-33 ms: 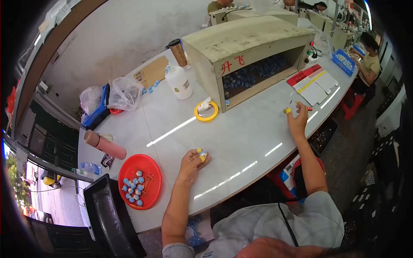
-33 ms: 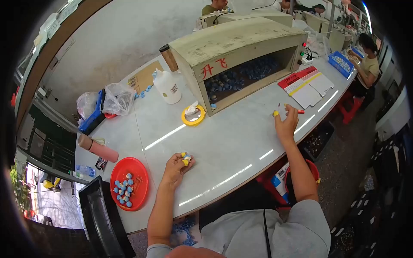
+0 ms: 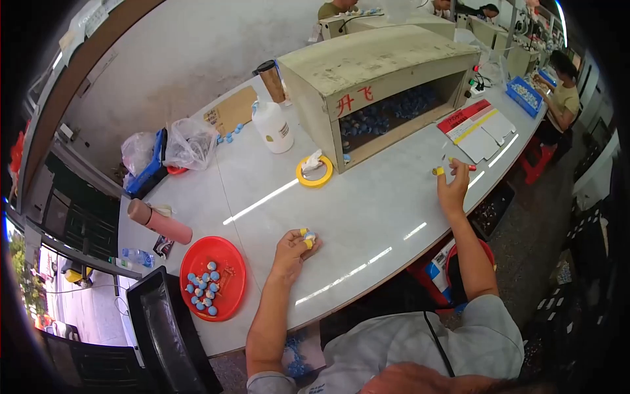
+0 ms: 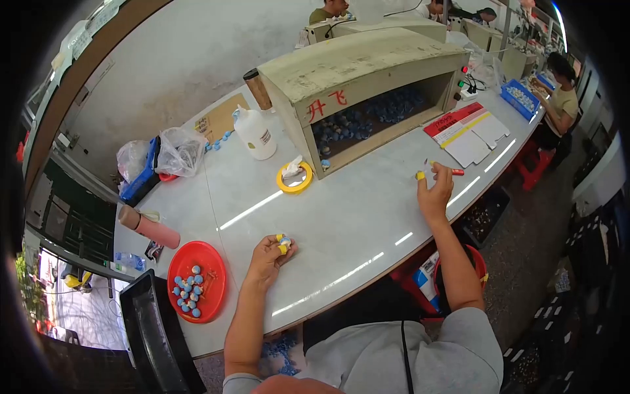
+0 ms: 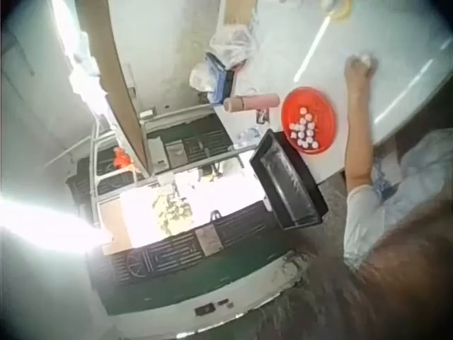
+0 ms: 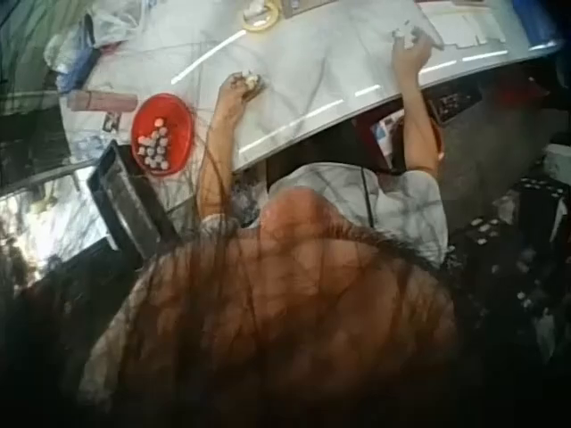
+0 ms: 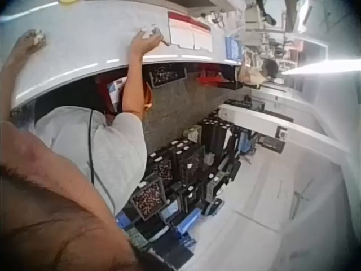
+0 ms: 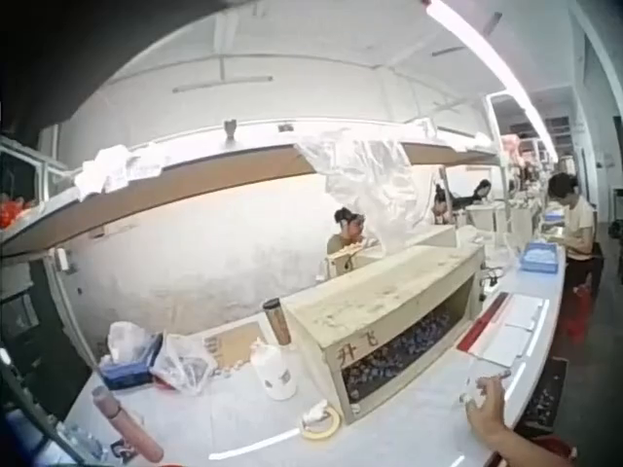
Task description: The person assembles toy figurine heads by picking up components, applying glue with a small squeeze bottle, and pressing the parts together by hand.
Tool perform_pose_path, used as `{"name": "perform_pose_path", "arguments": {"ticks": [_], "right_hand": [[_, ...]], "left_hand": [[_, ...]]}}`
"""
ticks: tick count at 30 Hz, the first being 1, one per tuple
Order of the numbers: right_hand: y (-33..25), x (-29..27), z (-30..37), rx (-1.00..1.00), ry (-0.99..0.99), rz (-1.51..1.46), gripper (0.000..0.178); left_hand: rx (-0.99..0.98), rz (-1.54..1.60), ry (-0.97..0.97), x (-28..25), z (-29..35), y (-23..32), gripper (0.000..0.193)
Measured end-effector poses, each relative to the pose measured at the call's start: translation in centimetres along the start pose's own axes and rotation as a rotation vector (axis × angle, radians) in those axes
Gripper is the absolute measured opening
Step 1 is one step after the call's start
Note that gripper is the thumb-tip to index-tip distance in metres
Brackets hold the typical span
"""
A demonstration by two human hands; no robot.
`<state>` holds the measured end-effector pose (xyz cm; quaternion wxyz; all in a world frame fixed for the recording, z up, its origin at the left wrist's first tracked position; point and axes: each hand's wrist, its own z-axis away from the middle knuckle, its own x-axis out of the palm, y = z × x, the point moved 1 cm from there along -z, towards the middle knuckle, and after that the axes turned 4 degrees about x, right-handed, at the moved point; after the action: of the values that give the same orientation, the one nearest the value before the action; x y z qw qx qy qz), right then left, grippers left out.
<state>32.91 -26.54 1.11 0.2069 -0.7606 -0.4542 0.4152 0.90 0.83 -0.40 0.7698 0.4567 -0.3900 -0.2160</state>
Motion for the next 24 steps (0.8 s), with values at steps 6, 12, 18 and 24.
{"name": "perform_pose_path", "arguments": {"ticks": [6,12,18,24], "right_hand": [[-6.3,6.0,-1.3,-0.342,-0.25,-0.186,0.022],[-7.0,15.6,-7.2,-0.35,-0.464,0.53,0.025],[-6.1,18.4,-8.3,-0.441,-0.436,0.633,0.022],[-6.7,15.5,-2.8,-0.235,-0.54,-0.032,0.03]], "left_hand": [[-0.031,-0.041,-0.004,1.4,1.0,0.6,0.032],[-0.027,-0.036,-0.018,1.1,1.0,0.0,0.034],[-0.034,-0.003,-0.044,0.8,1.0,-0.2,0.033],[-0.008,0.014,0.005,0.5,0.7,-0.3,0.032]]}}
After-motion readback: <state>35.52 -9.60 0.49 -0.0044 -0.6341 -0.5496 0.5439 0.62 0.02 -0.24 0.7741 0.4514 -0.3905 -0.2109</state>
